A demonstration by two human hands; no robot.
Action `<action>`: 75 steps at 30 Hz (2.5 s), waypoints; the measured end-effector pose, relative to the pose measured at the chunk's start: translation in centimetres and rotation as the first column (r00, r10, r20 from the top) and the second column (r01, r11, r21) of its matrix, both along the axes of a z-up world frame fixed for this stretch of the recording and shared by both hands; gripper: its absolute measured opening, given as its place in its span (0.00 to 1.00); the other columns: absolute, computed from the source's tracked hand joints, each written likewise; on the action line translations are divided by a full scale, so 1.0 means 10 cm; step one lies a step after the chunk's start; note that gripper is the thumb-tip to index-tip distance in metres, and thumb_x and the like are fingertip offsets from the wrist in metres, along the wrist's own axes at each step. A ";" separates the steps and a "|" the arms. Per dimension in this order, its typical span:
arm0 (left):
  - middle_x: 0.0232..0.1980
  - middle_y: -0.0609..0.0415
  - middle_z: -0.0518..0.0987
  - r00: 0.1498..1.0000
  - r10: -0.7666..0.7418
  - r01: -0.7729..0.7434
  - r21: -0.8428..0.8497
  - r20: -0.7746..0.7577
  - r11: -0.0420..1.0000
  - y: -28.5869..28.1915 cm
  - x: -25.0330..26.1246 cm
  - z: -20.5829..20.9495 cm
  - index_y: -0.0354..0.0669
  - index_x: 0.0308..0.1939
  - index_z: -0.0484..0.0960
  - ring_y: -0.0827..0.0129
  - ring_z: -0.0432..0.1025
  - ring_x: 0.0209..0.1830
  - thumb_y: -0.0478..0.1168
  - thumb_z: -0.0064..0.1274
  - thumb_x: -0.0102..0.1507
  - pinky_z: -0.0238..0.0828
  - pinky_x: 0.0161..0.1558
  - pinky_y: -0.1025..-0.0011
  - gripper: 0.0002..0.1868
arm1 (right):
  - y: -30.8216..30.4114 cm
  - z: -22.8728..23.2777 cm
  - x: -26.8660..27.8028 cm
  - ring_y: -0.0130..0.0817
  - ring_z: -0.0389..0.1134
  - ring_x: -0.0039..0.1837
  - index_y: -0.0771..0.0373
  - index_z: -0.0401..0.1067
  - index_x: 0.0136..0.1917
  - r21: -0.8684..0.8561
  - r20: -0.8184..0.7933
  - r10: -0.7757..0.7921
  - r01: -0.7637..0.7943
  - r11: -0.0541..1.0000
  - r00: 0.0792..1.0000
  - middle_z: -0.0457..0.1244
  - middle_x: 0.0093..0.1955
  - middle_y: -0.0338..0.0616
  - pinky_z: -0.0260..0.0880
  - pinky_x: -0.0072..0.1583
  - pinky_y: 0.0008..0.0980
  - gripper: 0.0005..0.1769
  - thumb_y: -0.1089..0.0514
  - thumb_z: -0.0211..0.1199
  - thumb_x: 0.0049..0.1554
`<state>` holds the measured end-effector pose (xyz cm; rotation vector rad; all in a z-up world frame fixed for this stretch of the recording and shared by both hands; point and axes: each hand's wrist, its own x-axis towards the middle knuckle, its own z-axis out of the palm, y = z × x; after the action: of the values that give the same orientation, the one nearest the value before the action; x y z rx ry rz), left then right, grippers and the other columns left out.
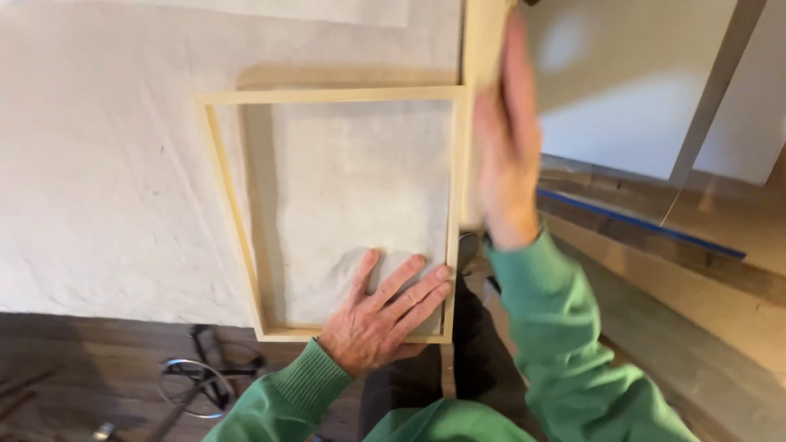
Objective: The recorder is sanding the sides and inner edges of a wooden frame using a handheld sanding block.
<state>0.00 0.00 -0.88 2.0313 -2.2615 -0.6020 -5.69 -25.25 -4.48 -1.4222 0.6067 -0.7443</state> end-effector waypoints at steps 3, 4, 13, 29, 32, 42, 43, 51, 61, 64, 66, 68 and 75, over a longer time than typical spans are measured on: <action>0.92 0.57 0.40 0.998 -0.014 0.016 0.040 -0.061 0.999 0.14 -0.10 0.04 0.54 0.89 0.44 0.59 0.36 0.91 0.85 0.64 0.55 0.24 0.84 0.35 0.73 | 0.23 0.22 -0.10 0.33 0.44 1.00 0.46 0.48 0.93 -0.070 0.009 -0.016 0.017 0.997 1.000 0.45 0.97 0.29 0.39 1.03 0.41 0.31 0.63 0.48 0.83; 0.92 0.53 0.38 0.999 -0.051 0.051 0.003 0.001 0.999 0.10 -0.05 0.01 0.52 0.89 0.43 0.54 0.33 0.91 0.88 0.56 0.57 0.24 0.83 0.34 0.72 | 0.40 0.43 -0.16 0.38 0.41 0.97 0.55 0.46 0.91 0.040 -0.119 -0.034 0.040 0.998 0.992 0.42 0.95 0.38 0.37 0.97 0.40 0.31 0.63 0.45 0.78; 0.91 0.61 0.44 0.991 0.061 -0.069 -0.063 -0.121 0.996 0.04 0.00 0.04 0.56 0.89 0.50 0.63 0.38 0.91 0.61 0.57 0.67 0.30 0.85 0.40 0.51 | 0.16 0.19 0.01 0.37 0.44 0.99 0.51 0.46 0.93 -0.130 -0.108 -0.029 0.014 0.991 0.994 0.43 0.97 0.36 0.41 1.02 0.43 0.27 0.60 0.42 0.85; 0.92 0.63 0.41 0.999 0.028 -0.028 -0.015 -0.028 0.999 0.05 -0.04 -0.02 0.58 0.89 0.45 0.64 0.35 0.91 0.92 0.59 0.53 0.21 0.85 0.38 0.75 | 1.27 0.40 -0.93 0.56 0.38 0.92 0.66 0.34 0.89 0.093 -0.372 0.028 0.007 0.996 0.928 0.32 0.93 0.59 0.44 0.88 0.56 0.41 0.69 0.42 0.66; 0.92 0.65 0.44 0.998 0.045 -0.046 -0.022 -0.047 0.999 0.04 -0.01 0.08 0.57 0.88 0.48 0.66 0.37 0.91 0.87 0.59 0.54 0.21 0.85 0.40 0.71 | 1.33 0.41 -0.95 0.56 0.39 0.92 0.70 0.35 0.88 0.115 -0.396 0.004 0.045 0.992 0.918 0.36 0.92 0.63 0.44 0.87 0.54 0.42 0.69 0.43 0.64; 0.92 0.56 0.41 1.000 0.004 -0.003 -0.053 0.008 0.999 -0.02 0.07 0.09 0.53 0.89 0.45 0.59 0.37 0.91 0.90 0.59 0.53 0.30 0.85 0.38 0.75 | 0.92 0.47 -0.56 0.51 0.31 0.97 0.60 0.36 0.91 -0.102 -0.313 0.028 -0.063 0.993 0.949 0.31 0.96 0.49 0.32 0.96 0.53 0.33 0.55 0.39 0.79; 0.92 0.60 0.44 0.998 0.033 -0.035 -0.046 -0.047 0.998 -0.05 0.09 0.08 0.54 0.89 0.47 0.63 0.38 0.91 0.85 0.63 0.52 0.28 0.85 0.39 0.74 | 1.11 0.45 -0.75 0.51 0.35 0.95 0.64 0.37 0.90 0.018 -0.350 0.011 -0.005 1.000 0.937 0.33 0.94 0.53 0.38 0.91 0.51 0.35 0.59 0.40 0.74; 0.92 0.58 0.40 0.996 -0.011 0.011 0.004 -0.094 1.000 0.11 -0.02 0.08 0.54 0.89 0.43 0.61 0.34 0.92 0.80 0.63 0.58 0.22 0.84 0.38 0.70 | 0.11 0.04 -0.01 0.36 0.42 1.01 0.50 0.44 0.94 -0.068 -0.080 -0.013 0.008 0.998 0.997 0.42 0.98 0.35 0.38 1.03 0.42 0.28 0.56 0.44 0.85; 0.91 0.62 0.44 0.996 0.045 -0.049 -0.050 -0.072 0.998 0.03 -0.03 0.06 0.56 0.89 0.50 0.64 0.38 0.91 0.63 0.50 0.70 0.29 0.85 0.39 0.47 | 0.47 0.15 -0.31 0.44 0.38 0.97 0.61 0.40 0.91 -0.035 -0.255 -0.024 0.016 0.999 0.967 0.37 0.96 0.48 0.37 0.96 0.48 0.34 0.59 0.45 0.77; 0.91 0.59 0.40 0.999 0.036 -0.038 -0.092 -0.021 0.995 0.07 -0.05 -0.11 0.55 0.90 0.49 0.61 0.35 0.91 0.42 0.56 0.74 0.29 0.85 0.39 0.44 | 0.05 -0.12 -0.01 0.36 0.40 1.03 0.47 0.42 0.94 -0.143 -0.052 0.011 -0.019 0.989 0.999 0.41 0.99 0.33 0.37 1.05 0.46 0.30 0.53 0.43 0.84; 0.91 0.55 0.36 1.000 -0.001 0.001 -0.118 0.007 0.993 0.07 -0.09 -0.13 0.54 0.91 0.45 0.57 0.31 0.91 0.39 0.61 0.74 0.25 0.84 0.38 0.49 | 0.40 0.00 -0.28 0.33 0.43 1.04 0.44 0.43 0.95 -0.194 -0.001 0.030 -0.029 0.980 1.000 0.43 0.99 0.27 0.40 1.08 0.43 0.28 0.52 0.40 0.86; 0.92 0.58 0.39 1.000 -0.005 0.005 -0.028 -0.002 1.000 0.07 -0.05 -0.01 0.55 0.89 0.44 0.59 0.35 0.91 0.91 0.46 0.64 0.25 0.84 0.36 0.66 | 1.16 0.47 -0.80 0.50 0.39 0.93 0.66 0.36 0.89 0.062 -0.370 0.004 0.021 0.998 0.929 0.33 0.94 0.54 0.40 0.89 0.45 0.35 0.60 0.41 0.74; 0.92 0.60 0.43 0.994 0.028 -0.027 0.010 -0.107 1.000 0.02 -0.02 0.01 0.55 0.89 0.46 0.61 0.38 0.91 0.79 0.52 0.67 0.24 0.84 0.36 0.58 | 0.78 0.14 -0.62 0.48 0.33 0.97 0.58 0.35 0.92 -0.070 -0.308 0.008 -0.031 0.997 0.951 0.33 0.96 0.47 0.35 0.97 0.55 0.33 0.58 0.41 0.79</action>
<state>-0.20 0.20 -0.81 1.9795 -2.1708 -0.7014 -11.88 -17.46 -3.10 -1.6262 0.8104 -0.5359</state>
